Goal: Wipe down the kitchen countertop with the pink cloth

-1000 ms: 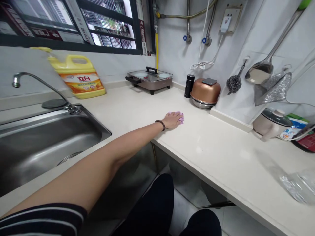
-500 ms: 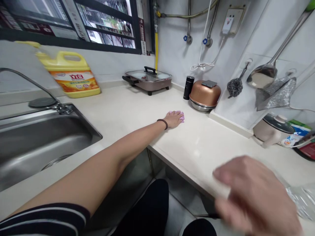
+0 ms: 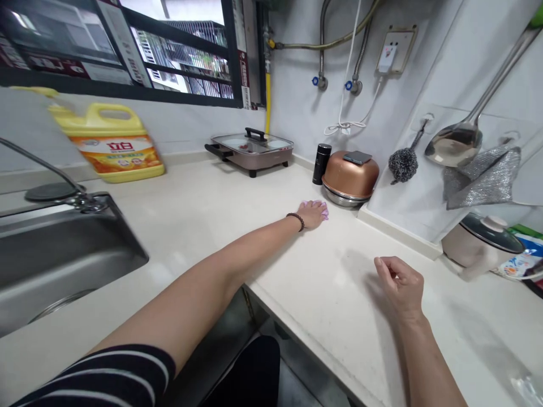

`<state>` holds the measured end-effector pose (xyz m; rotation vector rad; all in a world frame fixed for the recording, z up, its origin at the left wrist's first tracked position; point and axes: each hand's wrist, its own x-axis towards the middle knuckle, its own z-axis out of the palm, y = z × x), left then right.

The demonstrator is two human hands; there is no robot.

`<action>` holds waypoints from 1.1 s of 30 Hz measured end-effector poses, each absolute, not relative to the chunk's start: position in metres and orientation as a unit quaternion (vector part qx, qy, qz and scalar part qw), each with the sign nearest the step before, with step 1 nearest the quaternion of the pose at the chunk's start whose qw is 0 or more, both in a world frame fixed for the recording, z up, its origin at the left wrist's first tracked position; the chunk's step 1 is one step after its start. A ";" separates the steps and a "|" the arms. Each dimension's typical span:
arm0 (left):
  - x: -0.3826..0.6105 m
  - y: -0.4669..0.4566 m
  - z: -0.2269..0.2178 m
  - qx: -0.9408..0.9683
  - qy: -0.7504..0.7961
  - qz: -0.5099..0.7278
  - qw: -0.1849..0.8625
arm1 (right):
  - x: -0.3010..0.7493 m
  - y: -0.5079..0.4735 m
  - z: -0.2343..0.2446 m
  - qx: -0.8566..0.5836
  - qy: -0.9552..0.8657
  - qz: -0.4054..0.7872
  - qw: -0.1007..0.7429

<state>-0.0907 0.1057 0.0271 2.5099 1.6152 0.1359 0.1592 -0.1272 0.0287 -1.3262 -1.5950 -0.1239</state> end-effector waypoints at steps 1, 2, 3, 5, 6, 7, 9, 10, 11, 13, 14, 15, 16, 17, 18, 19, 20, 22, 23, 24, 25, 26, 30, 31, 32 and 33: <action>-0.078 0.103 0.025 0.856 0.508 0.047 0.078 | 0.159 -0.127 0.030 -0.547 -0.666 -0.048 0.505; -0.064 0.099 0.023 0.880 0.467 0.050 0.078 | 0.158 -0.128 0.031 -0.544 -0.670 -0.045 0.503; -0.052 0.095 0.021 0.903 0.419 0.054 0.077 | 0.158 -0.128 0.031 -0.542 -0.673 -0.043 0.501; -0.033 0.086 0.016 0.939 0.331 0.060 0.078 | 0.160 -0.130 0.031 -0.544 -0.672 -0.041 0.500; -0.028 0.084 0.015 0.949 0.300 0.059 0.080 | 0.162 -0.131 0.031 -0.547 -0.670 -0.040 0.500; -0.026 0.083 0.014 0.954 0.282 0.057 0.082 | 0.164 -0.132 0.030 -0.551 -0.668 -0.039 0.500; -0.034 0.090 0.014 0.955 0.278 0.054 0.084 | 0.168 -0.134 0.030 -0.552 -0.670 -0.041 0.494; -0.041 0.097 0.015 0.952 0.289 0.055 0.085 | 0.169 -0.135 0.030 -0.550 -0.675 -0.044 0.489; -0.051 0.106 0.016 0.947 0.306 0.058 0.084 | 0.169 -0.135 0.031 -0.546 -0.681 -0.048 0.486; -0.072 0.128 0.017 0.929 0.356 0.066 0.077 | 0.167 -0.136 0.033 -0.533 -0.696 -0.054 0.478; -0.082 0.140 0.018 0.917 0.387 0.069 0.072 | 0.164 -0.136 0.034 -0.525 -0.704 -0.053 0.475; -0.091 0.152 0.019 0.902 0.421 0.071 0.067 | 0.161 -0.137 0.035 -0.517 -0.711 -0.048 0.474; -0.098 0.163 0.019 0.887 0.453 0.071 0.061 | 0.156 -0.138 0.036 -0.511 -0.716 -0.042 0.474; -0.103 0.174 0.020 0.873 0.480 0.069 0.055 | 0.152 -0.138 0.037 -0.508 -0.719 -0.033 0.474; -0.107 0.184 0.020 0.862 0.500 0.067 0.051 | 0.147 -0.139 0.037 -0.507 -0.719 -0.025 0.475; -0.108 0.193 0.020 0.854 0.514 0.066 0.048 | 0.142 -0.139 0.036 -0.508 -0.718 -0.016 0.476; -0.108 0.201 0.021 0.849 0.523 0.065 0.047 | 0.139 -0.139 0.036 -0.510 -0.716 -0.007 0.476; -0.105 0.214 0.021 0.842 0.534 0.067 0.047 | 0.135 -0.139 0.034 -0.512 -0.717 0.009 0.473; -0.103 0.219 0.022 0.839 0.538 0.069 0.049 | 0.135 -0.138 0.033 -0.509 -0.722 0.015 0.468; -0.102 0.224 0.022 0.836 0.542 0.071 0.051 | 0.136 -0.138 0.033 -0.506 -0.728 0.019 0.462; -0.100 0.229 0.022 0.833 0.546 0.073 0.051 | 0.138 -0.137 0.032 -0.504 -0.734 0.020 0.455; -0.100 0.233 0.022 0.829 0.551 0.076 0.051 | 0.141 -0.136 0.032 -0.505 -0.736 0.018 0.450; -0.110 0.246 0.022 0.808 0.581 0.088 0.046 | 0.151 -0.135 0.032 -0.523 -0.724 0.011 0.450; -0.117 0.248 0.022 0.803 0.588 0.089 0.045 | 0.152 -0.135 0.032 -0.526 -0.722 0.012 0.450; -0.126 0.250 0.022 0.798 0.595 0.088 0.043 | 0.153 -0.135 0.032 -0.527 -0.721 0.013 0.449; -0.136 0.251 0.022 0.792 0.602 0.087 0.042 | 0.153 -0.135 0.033 -0.530 -0.719 0.014 0.449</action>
